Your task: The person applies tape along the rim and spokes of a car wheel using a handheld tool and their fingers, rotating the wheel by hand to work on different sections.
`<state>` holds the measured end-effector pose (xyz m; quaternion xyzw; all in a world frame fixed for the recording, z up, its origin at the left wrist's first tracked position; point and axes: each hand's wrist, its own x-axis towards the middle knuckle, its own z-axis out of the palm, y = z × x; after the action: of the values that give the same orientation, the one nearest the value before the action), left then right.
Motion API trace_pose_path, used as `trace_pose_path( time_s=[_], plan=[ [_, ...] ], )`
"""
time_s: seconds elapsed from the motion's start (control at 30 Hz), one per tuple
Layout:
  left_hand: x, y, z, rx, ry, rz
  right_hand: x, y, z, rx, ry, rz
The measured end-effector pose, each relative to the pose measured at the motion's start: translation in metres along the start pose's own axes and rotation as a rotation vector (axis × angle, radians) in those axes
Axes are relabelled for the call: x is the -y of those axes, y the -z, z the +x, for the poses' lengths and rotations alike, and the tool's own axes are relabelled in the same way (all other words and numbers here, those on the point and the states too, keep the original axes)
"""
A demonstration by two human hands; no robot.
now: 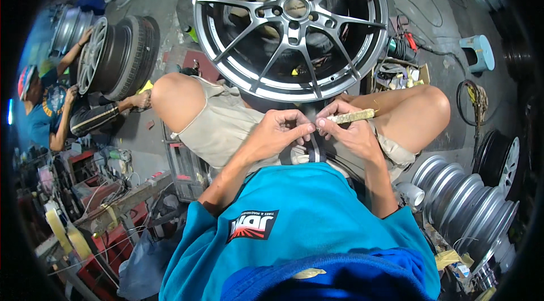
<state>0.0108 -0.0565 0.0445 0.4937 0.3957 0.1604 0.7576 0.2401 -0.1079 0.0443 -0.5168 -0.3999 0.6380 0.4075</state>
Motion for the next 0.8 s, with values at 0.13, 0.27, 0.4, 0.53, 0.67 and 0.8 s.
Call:
trace_pose_path(
  time_s=[0.13,0.27,0.4,0.53,0.67,0.8],
  plan=[
    [-0.013,0.006,-0.014,-0.050,-0.081,0.083,0.003,0.000,-0.002,0.045,0.074,-0.019],
    [-0.035,0.057,-0.007,-0.291,-0.258,0.303,0.033,0.021,0.009,-0.353,0.257,0.008],
    [-0.111,0.096,-0.003,-0.503,-0.310,0.520,0.060,0.073,0.049,-0.483,0.320,-0.211],
    [-0.137,0.143,0.048,-0.513,-0.579,0.941,0.056,0.135,0.096,-0.601,0.367,-0.480],
    [-0.153,0.178,0.094,-0.537,-0.569,1.106,-0.006,0.199,0.143,-0.893,0.210,-0.895],
    [-0.146,0.216,0.161,-0.562,-0.583,1.262,-0.102,0.230,0.145,-0.695,-0.072,-0.275]
  ],
)
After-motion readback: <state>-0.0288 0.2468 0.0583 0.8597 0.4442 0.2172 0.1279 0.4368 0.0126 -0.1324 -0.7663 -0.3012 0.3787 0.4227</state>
